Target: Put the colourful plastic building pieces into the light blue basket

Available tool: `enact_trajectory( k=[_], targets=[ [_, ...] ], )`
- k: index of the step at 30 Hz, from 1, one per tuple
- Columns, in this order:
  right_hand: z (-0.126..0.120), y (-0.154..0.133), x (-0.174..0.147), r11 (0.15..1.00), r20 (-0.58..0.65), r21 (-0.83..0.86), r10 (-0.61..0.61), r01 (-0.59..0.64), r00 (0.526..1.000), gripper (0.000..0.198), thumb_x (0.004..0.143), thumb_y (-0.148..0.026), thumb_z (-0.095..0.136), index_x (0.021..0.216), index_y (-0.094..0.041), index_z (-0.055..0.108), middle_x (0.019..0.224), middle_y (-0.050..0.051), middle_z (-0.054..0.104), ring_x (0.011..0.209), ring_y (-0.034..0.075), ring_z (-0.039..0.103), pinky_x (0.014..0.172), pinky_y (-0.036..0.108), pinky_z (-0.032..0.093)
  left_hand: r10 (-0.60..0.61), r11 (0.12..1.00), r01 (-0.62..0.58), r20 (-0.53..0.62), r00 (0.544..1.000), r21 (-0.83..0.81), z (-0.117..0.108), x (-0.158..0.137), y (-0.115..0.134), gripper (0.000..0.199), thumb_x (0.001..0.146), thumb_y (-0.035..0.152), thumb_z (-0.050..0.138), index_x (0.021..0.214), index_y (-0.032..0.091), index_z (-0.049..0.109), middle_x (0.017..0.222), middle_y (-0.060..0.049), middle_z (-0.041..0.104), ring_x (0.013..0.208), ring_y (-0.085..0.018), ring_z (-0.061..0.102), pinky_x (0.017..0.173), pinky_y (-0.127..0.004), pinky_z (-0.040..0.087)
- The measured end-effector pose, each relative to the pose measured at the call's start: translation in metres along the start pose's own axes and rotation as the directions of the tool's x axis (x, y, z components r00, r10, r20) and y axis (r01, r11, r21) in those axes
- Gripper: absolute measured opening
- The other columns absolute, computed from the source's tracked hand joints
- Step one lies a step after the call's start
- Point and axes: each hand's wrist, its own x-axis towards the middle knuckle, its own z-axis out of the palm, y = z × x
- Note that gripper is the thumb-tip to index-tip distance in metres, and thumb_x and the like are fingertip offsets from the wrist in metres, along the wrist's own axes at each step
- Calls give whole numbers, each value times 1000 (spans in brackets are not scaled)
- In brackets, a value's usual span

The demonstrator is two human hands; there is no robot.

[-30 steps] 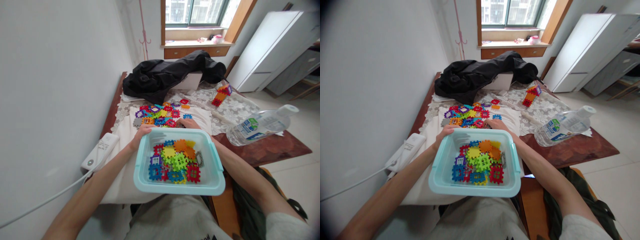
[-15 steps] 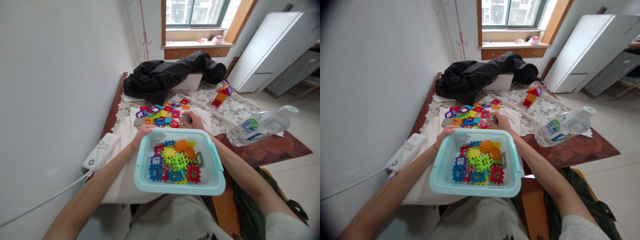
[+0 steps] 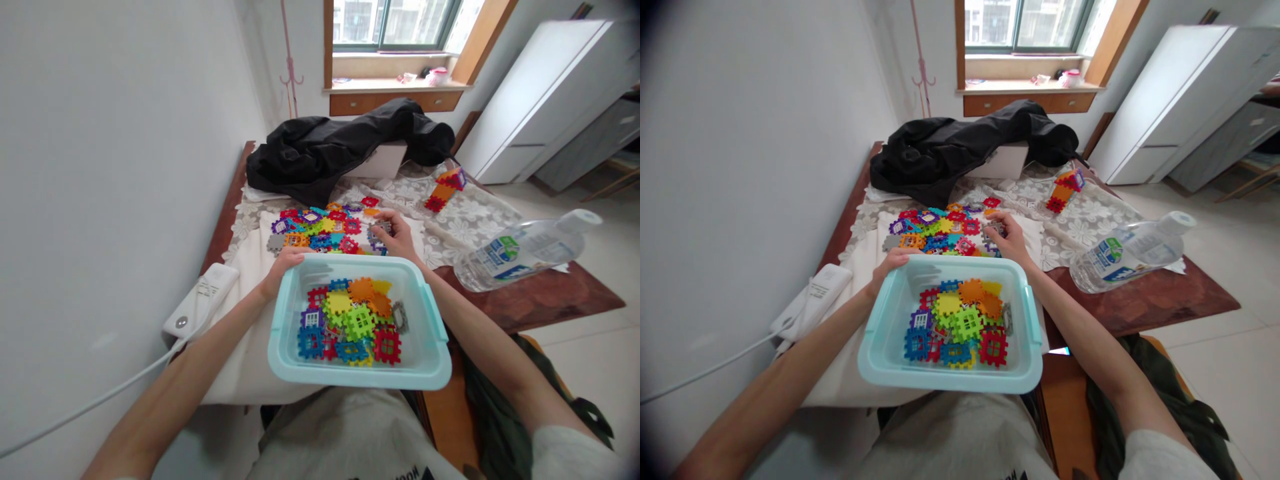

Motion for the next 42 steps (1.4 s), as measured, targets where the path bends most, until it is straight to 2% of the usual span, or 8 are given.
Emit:
enact_trajectory(
  k=[5,9,12,21,27,32,39,42],
  targets=[
    [0,3,1,995,380,-50,-60,85,923,32,91,-43,70,119,-28,71,108,5,74,95,24,67,90,39,55,31,999,-32,-61,998,-11,3,-4,-1,33,74,48,73,76,17,82,81,-9,75,75,-22,62,73,-32,47],
    [-3,0,3,991,540,-119,10,65,841,36,90,-44,69,122,-27,75,110,6,76,99,26,69,94,40,56,12,1000,-13,-40,999,-20,3,-4,-2,34,75,49,73,75,16,81,82,-9,75,74,-22,62,74,-33,47],
    [-7,-6,3,991,569,-132,44,38,821,35,91,-45,68,121,-28,76,115,6,78,106,28,70,97,42,56,8,1000,-8,-26,1000,-4,0,-2,-3,36,74,50,73,76,15,80,82,-10,75,73,-23,62,72,-34,46],
    [-32,-19,14,992,507,69,56,-105,860,43,90,-50,76,124,-25,72,109,6,74,94,23,69,83,37,59,33,999,-33,0,999,21,-3,2,-1,36,73,48,73,77,14,83,85,-11,78,78,-24,65,73,-32,47],
    [-52,-9,20,963,701,-264,159,46,695,36,90,-35,70,123,-23,77,118,10,78,108,30,73,100,46,59,-6,1000,7,21,1000,-28,-1,0,-1,38,73,49,75,81,13,85,82,-10,77,73,-22,63,71,-30,47],
    [-58,-1,21,943,736,-313,162,118,658,42,89,-36,70,128,-24,78,134,13,75,125,35,69,113,52,53,-35,999,35,-1,999,-22,-2,-1,-1,39,72,50,74,81,13,84,84,-11,78,72,-22,62,69,-31,47],
    [-68,-9,21,953,799,-299,223,47,558,33,88,-37,73,118,-27,83,119,9,80,105,30,74,95,42,61,-12,1000,12,-47,999,-10,1,-4,-2,36,75,51,73,78,16,82,82,-9,76,77,-25,65,73,-33,50],
    [-69,-14,21,957,805,-291,238,12,544,26,86,-37,75,107,-26,85,112,8,81,99,29,74,89,40,61,-1,1000,0,-69,998,-16,2,-5,-3,36,75,51,74,80,17,82,87,-10,77,83,-27,67,78,-35,51]
  ],
)
